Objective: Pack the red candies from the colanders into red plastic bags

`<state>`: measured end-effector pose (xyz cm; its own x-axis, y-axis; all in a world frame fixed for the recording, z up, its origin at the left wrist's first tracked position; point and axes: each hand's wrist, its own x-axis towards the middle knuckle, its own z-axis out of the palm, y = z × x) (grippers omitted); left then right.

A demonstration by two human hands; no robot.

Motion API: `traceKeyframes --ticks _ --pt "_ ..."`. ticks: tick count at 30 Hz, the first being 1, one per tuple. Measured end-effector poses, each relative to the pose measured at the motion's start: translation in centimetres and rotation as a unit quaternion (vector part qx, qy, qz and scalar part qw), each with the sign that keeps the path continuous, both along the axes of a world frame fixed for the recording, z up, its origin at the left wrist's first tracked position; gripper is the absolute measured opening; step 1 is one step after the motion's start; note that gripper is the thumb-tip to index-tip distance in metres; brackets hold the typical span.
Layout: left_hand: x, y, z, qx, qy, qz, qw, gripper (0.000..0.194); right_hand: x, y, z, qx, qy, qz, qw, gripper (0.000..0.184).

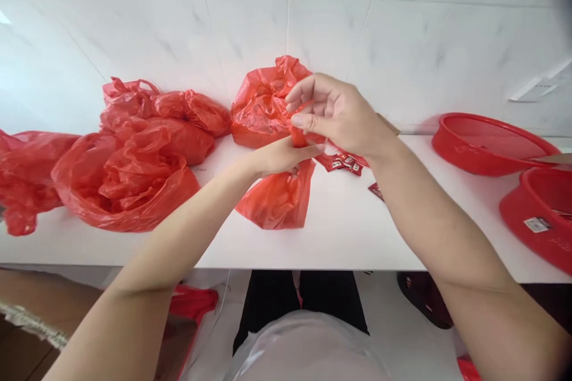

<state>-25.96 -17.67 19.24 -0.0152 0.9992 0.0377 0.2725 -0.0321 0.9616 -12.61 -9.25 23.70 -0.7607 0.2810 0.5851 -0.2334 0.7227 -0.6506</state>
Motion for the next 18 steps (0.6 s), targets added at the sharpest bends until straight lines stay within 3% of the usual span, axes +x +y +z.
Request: traceKeyframes --ticks 3,6,9,11,14,18 --pt "-1.1 -0.2 -0.9 -0.028 -0.054 0.055 0.997 0.032 0.5 1.0 -2.6 -0.007 -0.009 -0.035 0.999 0.030" --pt "-2.0 -0.2 -1.5 -0.012 -0.112 0.043 0.993 0.030 1.1 1.9 -5.1 -0.040 -0.075 -0.061 0.994 0.019" --pt "-2.2 -0.3 -1.6 -0.012 -0.110 0.002 0.994 0.032 2.1 1.7 -5.9 -0.098 -0.042 -0.074 0.991 0.011" --pt "-2.2 -0.5 -1.4 -0.013 -0.101 -0.024 0.995 0.032 2.9 1.0 -5.6 -0.131 -0.034 -0.030 0.990 0.014" --pt "-2.2 -0.9 -1.0 0.009 -0.037 -0.062 0.997 0.028 3.5 0.5 -5.3 -0.157 -0.059 0.055 0.984 0.020" --pt "-2.0 -0.9 -0.7 0.020 0.109 -0.113 0.987 0.013 1.9 1.4 -7.3 -0.194 0.001 0.011 0.981 0.031"
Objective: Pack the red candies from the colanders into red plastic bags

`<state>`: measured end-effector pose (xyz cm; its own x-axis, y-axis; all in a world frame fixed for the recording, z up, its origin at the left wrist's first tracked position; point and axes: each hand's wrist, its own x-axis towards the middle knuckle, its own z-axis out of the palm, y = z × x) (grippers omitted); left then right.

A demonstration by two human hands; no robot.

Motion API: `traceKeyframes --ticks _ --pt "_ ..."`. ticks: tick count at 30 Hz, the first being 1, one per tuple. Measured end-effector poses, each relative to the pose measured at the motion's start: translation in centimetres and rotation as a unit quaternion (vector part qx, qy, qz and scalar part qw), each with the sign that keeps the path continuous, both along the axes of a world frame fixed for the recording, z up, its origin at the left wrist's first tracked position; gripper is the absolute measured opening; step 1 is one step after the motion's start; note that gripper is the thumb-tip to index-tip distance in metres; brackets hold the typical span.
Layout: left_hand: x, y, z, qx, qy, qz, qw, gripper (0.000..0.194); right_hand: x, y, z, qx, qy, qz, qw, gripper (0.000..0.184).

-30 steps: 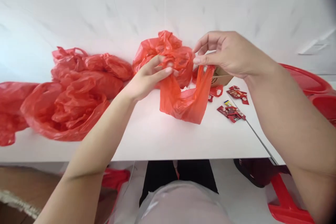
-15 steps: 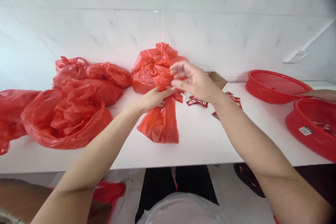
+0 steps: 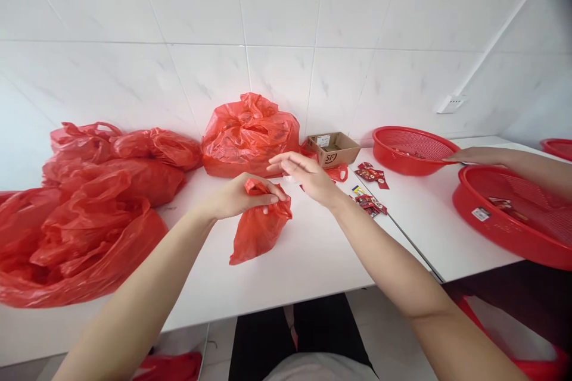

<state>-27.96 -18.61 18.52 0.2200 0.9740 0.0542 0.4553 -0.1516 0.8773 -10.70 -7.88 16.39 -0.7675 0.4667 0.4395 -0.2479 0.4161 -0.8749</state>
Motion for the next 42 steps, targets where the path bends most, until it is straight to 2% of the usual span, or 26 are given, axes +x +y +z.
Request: traceKeyframes --ticks 1,3,5,7,9,11,14,17,19,22,24,27,30,33,37,42 --pt "0.1 0.1 -0.2 0.018 0.033 0.005 0.999 0.011 -0.7 0.3 -0.9 -0.010 -0.005 0.002 1.000 0.033" --pt "0.5 0.4 -0.8 0.087 0.102 0.060 0.989 0.010 -1.8 0.9 -2.6 -0.028 -0.012 0.020 0.999 0.036" --pt "0.9 0.7 -1.7 0.160 0.154 0.144 0.964 0.015 -2.4 1.1 -3.9 -0.053 -0.003 0.038 0.998 0.036" --pt "1.2 0.9 -2.5 0.220 0.176 0.201 0.938 0.020 -2.5 1.3 -4.6 -0.091 -0.004 0.078 0.993 0.037" --pt "1.5 0.9 -3.0 0.276 0.180 0.210 0.920 0.023 -2.2 1.3 -4.6 -0.118 -0.019 0.123 0.985 0.036" --pt "1.4 0.8 -3.2 0.314 0.180 0.194 0.912 0.025 -1.5 1.4 -4.3 -0.094 -0.035 0.116 0.988 0.032" --pt "1.1 0.2 -3.8 0.282 0.168 0.168 0.930 0.029 -0.3 1.9 -3.7 0.023 -0.070 0.022 0.997 0.034" --pt "0.6 -1.1 -5.0 0.209 0.175 0.201 0.941 0.035 0.9 3.0 -4.0 0.107 -0.107 -0.068 0.986 0.033" --pt "0.5 -2.2 -6.2 0.157 0.179 0.239 0.941 0.039 1.2 4.1 -5.0 0.111 -0.133 -0.123 0.977 0.029" --pt "0.7 -3.8 -8.1 0.108 0.175 0.263 0.943 0.041 0.8 5.7 -7.1 0.092 -0.167 -0.191 0.963 0.024" --pt "1.1 -4.6 -9.1 0.121 0.179 0.262 0.941 0.038 0.1 6.5 -8.4 0.086 -0.174 -0.221 0.956 0.022" --pt "1.7 -5.4 -10.0 0.174 0.185 0.228 0.940 0.032 -1.1 7.3 -9.9 0.075 -0.178 -0.251 0.948 0.021" --pt "2.4 -5.7 -10.1 0.185 0.157 0.204 0.948 0.029 -2.0 7.6 -10.3 0.050 -0.188 -0.237 0.952 0.021" --pt "3.0 -5.4 -10.2 0.154 0.079 0.249 0.953 0.034 -2.4 6.6 -10.3 0.029 -0.183 -0.232 0.955 0.026" --pt "4.0 -3.6 -11.2 0.124 -0.031 0.335 0.933 0.043 -2.9 2.9 -10.9 0.040 -0.165 -0.283 0.944 0.027" --pt "4.7 -1.6 -14.2 0.153 0.032 0.410 0.899 0.044 -3.7 -1.5 -13.6 0.056 -0.192 -0.311 0.929 0.026"
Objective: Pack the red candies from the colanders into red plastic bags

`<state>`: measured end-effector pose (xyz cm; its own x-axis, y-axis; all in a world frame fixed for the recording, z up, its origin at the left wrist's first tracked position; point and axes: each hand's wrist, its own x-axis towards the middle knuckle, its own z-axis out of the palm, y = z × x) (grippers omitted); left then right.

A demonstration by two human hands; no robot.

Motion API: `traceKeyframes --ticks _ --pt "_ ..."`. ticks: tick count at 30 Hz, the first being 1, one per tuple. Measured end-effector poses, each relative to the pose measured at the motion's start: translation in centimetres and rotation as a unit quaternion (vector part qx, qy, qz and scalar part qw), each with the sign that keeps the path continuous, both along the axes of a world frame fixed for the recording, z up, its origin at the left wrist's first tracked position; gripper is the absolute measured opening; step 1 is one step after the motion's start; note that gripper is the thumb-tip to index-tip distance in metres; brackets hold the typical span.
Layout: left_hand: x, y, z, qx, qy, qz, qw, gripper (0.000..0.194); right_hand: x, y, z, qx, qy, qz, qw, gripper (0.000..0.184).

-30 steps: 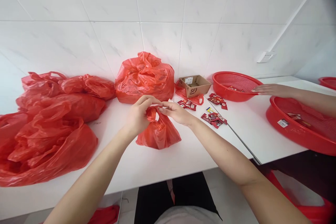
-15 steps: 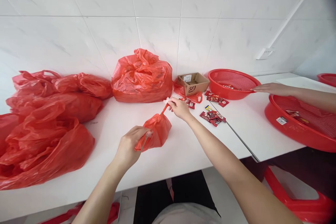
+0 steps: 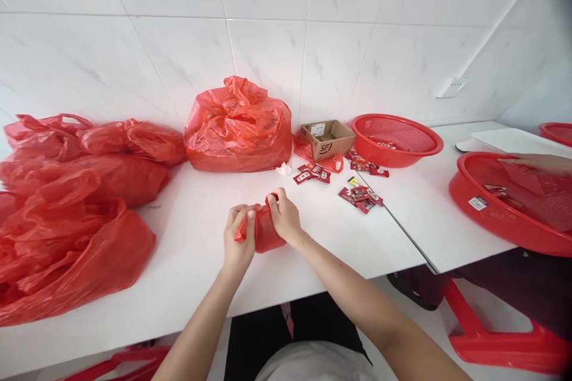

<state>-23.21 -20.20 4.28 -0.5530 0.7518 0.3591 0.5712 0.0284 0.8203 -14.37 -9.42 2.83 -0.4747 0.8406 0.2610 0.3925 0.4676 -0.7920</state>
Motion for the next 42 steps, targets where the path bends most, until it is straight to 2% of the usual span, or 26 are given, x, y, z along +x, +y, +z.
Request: traceKeyframes --ticks 3,6,11,19,26,32,36,39,42 --pt "-0.4 0.1 -1.7 -0.035 0.023 0.000 0.999 0.041 0.0 -0.3 -1.1 0.017 -0.025 0.012 0.999 0.023" --pt "-1.0 -0.2 -2.9 -0.069 0.052 -0.021 0.996 0.040 0.4 0.4 -1.4 0.041 -0.054 0.026 0.997 0.018" --pt "-1.5 -0.6 -4.2 -0.113 0.106 -0.035 0.987 0.038 0.9 0.3 -1.8 0.079 -0.103 0.024 0.991 0.016" --pt "-1.2 -0.6 -5.4 -0.154 0.166 -0.047 0.973 0.037 1.0 -1.3 -3.2 0.132 -0.152 0.012 0.979 0.028" --pt "-1.0 -0.4 -5.0 -0.198 0.167 -0.051 0.965 0.038 0.9 -1.0 -3.2 0.122 -0.157 0.003 0.980 0.025" --pt "-1.1 0.4 -4.6 -0.221 0.127 -0.051 0.966 0.038 0.0 -0.2 -2.8 0.078 -0.157 0.018 0.984 0.020" --pt "-2.6 -0.1 -3.4 -0.190 0.077 -0.079 0.976 0.034 0.2 3.6 -2.0 0.015 -0.134 0.054 0.989 0.017" --pt "-3.4 -1.8 -2.1 -0.153 0.055 -0.095 0.982 0.040 1.4 7.2 -1.8 -0.032 -0.113 0.033 0.992 0.024" --pt "-3.0 -3.9 -1.1 -0.149 0.055 -0.150 0.976 0.036 2.1 9.4 -2.4 -0.059 -0.114 0.004 0.992 0.019"
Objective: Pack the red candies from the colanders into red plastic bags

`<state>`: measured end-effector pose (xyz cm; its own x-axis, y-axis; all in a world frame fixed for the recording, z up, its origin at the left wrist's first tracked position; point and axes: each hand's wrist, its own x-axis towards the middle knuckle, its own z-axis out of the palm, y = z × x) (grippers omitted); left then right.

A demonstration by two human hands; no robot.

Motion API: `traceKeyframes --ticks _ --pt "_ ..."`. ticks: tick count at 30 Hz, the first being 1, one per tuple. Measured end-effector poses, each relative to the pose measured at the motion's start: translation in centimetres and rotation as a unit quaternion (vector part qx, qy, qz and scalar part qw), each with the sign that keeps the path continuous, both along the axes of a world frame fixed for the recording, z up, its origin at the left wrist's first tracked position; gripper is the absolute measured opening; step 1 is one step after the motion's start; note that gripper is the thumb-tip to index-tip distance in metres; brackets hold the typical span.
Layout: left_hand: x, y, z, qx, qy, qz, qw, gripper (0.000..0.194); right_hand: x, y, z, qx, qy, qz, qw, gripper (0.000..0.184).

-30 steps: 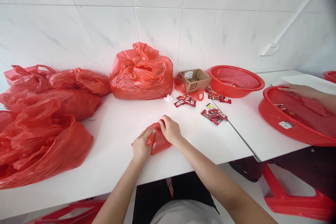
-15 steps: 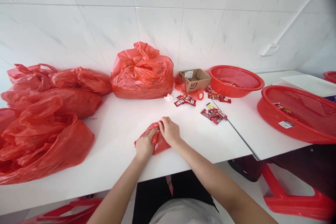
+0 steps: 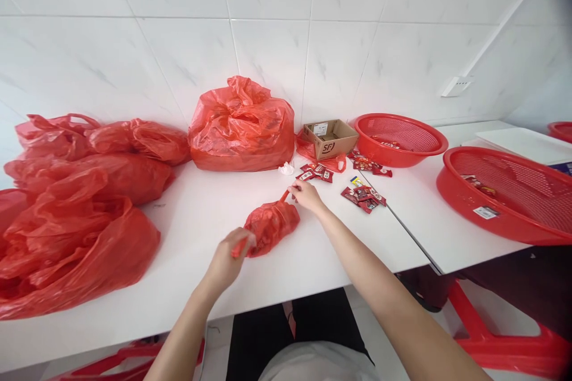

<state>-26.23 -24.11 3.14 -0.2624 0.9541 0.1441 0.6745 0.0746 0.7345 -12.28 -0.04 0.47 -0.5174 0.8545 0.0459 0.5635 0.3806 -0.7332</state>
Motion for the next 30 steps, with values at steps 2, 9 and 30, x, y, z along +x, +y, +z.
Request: traceKeyframes --ticks 2,9,30 --pt "0.7 -0.9 0.7 -0.007 0.003 -0.040 0.999 0.035 -0.2 0.5 -0.5 -0.010 -0.007 -0.009 1.000 0.017" --pt "1.1 2.7 4.0 0.057 -0.256 -0.051 0.964 0.039 -2.4 -1.8 3.6 0.048 0.051 -0.002 0.998 0.015" --pt "0.5 6.9 4.9 0.036 -0.345 -0.051 0.937 0.035 1.8 -9.5 8.1 0.119 0.119 0.065 0.984 0.031"
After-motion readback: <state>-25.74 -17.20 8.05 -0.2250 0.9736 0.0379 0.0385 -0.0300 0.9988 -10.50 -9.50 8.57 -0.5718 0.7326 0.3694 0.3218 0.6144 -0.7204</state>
